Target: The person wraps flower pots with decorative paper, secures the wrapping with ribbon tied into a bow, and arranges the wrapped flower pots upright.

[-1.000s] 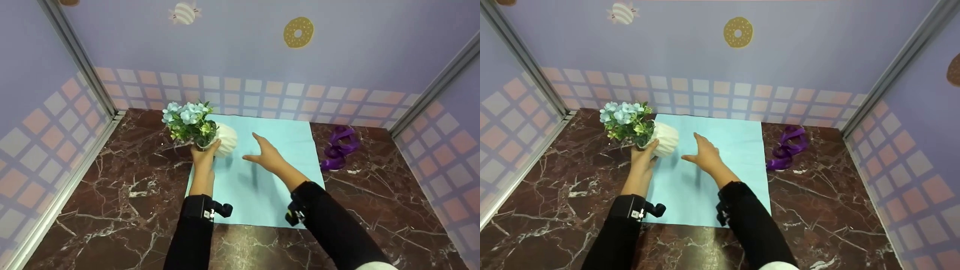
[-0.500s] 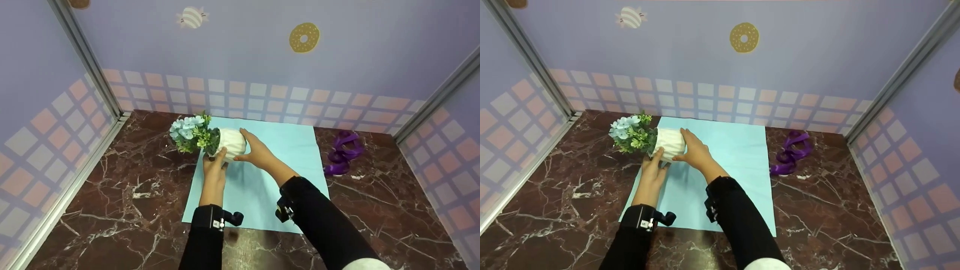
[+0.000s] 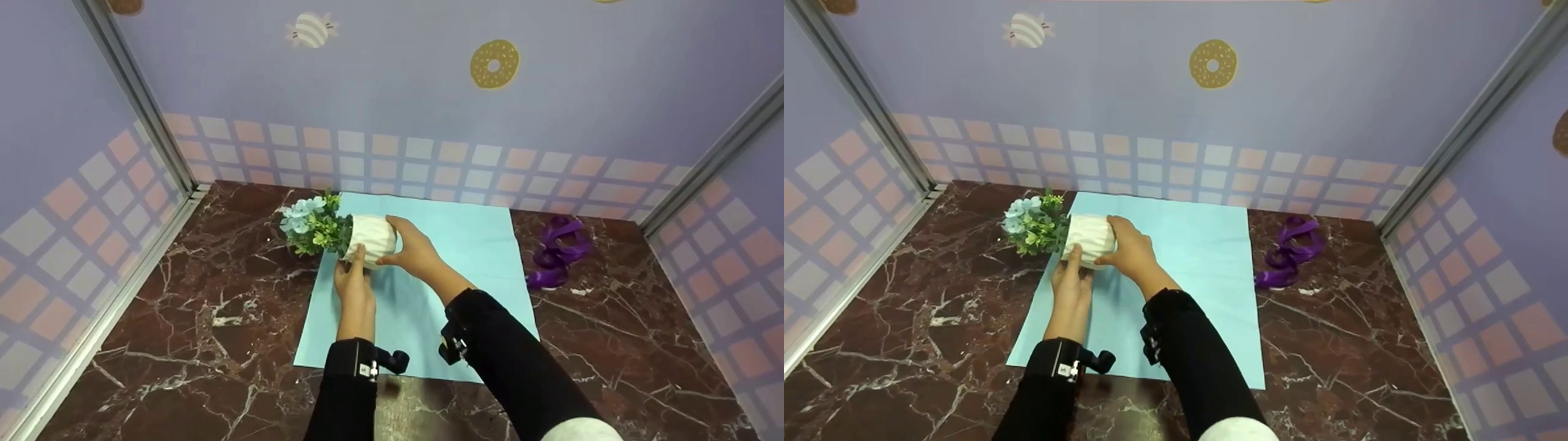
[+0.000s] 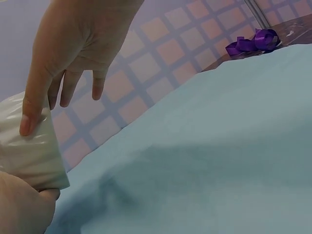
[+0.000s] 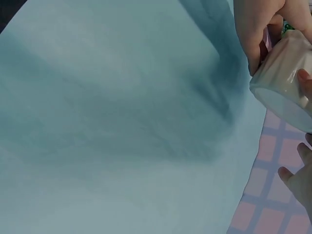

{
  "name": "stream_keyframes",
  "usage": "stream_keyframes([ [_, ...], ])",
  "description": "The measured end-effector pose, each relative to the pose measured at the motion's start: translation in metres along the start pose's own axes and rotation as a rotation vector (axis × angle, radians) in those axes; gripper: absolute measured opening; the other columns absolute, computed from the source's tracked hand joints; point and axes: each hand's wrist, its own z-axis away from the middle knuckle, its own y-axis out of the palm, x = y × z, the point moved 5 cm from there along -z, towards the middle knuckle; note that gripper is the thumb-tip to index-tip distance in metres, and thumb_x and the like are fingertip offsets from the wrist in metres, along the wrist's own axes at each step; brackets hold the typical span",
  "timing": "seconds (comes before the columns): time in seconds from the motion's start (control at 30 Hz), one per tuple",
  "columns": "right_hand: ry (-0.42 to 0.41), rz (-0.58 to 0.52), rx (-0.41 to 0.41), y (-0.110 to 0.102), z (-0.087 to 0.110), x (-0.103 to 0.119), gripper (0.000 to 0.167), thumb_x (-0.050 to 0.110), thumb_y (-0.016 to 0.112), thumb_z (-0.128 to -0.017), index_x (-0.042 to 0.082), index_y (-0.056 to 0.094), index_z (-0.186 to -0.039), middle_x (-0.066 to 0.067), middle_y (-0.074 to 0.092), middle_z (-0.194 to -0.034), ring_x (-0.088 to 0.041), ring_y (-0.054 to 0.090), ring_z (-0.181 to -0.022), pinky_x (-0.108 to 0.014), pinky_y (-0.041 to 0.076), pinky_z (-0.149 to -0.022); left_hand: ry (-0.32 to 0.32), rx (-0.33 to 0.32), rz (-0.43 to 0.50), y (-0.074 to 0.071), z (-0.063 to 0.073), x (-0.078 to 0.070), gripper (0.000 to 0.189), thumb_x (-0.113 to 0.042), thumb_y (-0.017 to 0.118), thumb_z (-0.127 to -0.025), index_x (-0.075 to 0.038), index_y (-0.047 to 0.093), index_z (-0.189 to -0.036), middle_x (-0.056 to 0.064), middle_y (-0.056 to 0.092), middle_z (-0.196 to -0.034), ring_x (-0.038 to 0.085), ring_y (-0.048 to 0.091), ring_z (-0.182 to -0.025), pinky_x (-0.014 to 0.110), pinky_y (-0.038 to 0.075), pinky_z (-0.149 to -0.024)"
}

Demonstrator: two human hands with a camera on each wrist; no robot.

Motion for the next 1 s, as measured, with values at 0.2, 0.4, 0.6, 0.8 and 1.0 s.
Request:
stream_keyframes([
  [0.2, -0.025, 0.08, -0.01, 0.007, 0.002, 0.002, 0.091, 0.03, 0.081, -0.081, 0.01, 0.03, -0.153, -0.008, 0.032, -0.155, -0.026, 0.031, -0.141, -0.048, 0.028, -0.113, 0.083, -0.047, 0.063, -0.001, 0.007, 0.004, 0.062, -0.012, 0.064, -0.095, 0.001, 0.031, -0.147, 0.015, 0.036, -0.146, 0.027, 0.035, -0.138, 0.035, 0.033, -0.111],
  [0.4, -0.033, 0.154, 0.0, 0.012, 0.003, 0.001, 0.09, 0.034, 0.079, -0.082, 0.009, 0.029, -0.153, -0.01, 0.032, -0.155, -0.027, 0.029, -0.142, -0.054, 0.025, -0.113, 0.039, -0.097, -0.028, -0.003, 0.013, 0.01, 0.072, -0.027, 0.061, -0.097, -0.004, 0.022, -0.154, 0.009, 0.016, -0.161, 0.025, 0.015, -0.147, 0.039, 0.022, -0.117],
  [0.6, -0.037, 0.188, -0.002, 0.014, 0.002, -0.002, 0.09, 0.034, 0.08, -0.081, 0.008, 0.031, -0.152, -0.01, 0.033, -0.155, -0.026, 0.03, -0.141, -0.054, 0.026, -0.111, 0.007, -0.131, -0.04, -0.005, 0.014, 0.015, 0.072, -0.029, 0.061, -0.097, -0.005, 0.024, -0.154, 0.009, 0.011, -0.162, 0.027, 0.013, -0.147, 0.04, 0.02, -0.117],
  [0.8, -0.053, 0.188, -0.009, 0.013, 0.002, -0.002, 0.089, 0.031, 0.08, -0.082, 0.007, 0.031, -0.152, -0.011, 0.034, -0.154, -0.026, 0.031, -0.141, -0.055, 0.026, -0.111, -0.011, -0.148, -0.008, -0.004, 0.015, 0.016, 0.075, -0.029, 0.061, -0.097, -0.003, 0.02, -0.154, 0.012, 0.008, -0.162, 0.03, 0.011, -0.147, 0.04, 0.019, -0.118],
  [1.0, -0.055, 0.214, 0.001, 0.013, 0.003, -0.002, 0.09, 0.033, 0.079, -0.082, 0.007, 0.03, -0.152, -0.011, 0.033, -0.155, -0.026, 0.031, -0.141, -0.054, 0.027, -0.111, -0.012, -0.155, 0.019, -0.001, 0.016, 0.016, 0.074, -0.026, 0.06, -0.098, 0.0, 0.019, -0.153, 0.013, 0.008, -0.162, 0.03, 0.012, -0.147, 0.038, 0.02, -0.117],
])
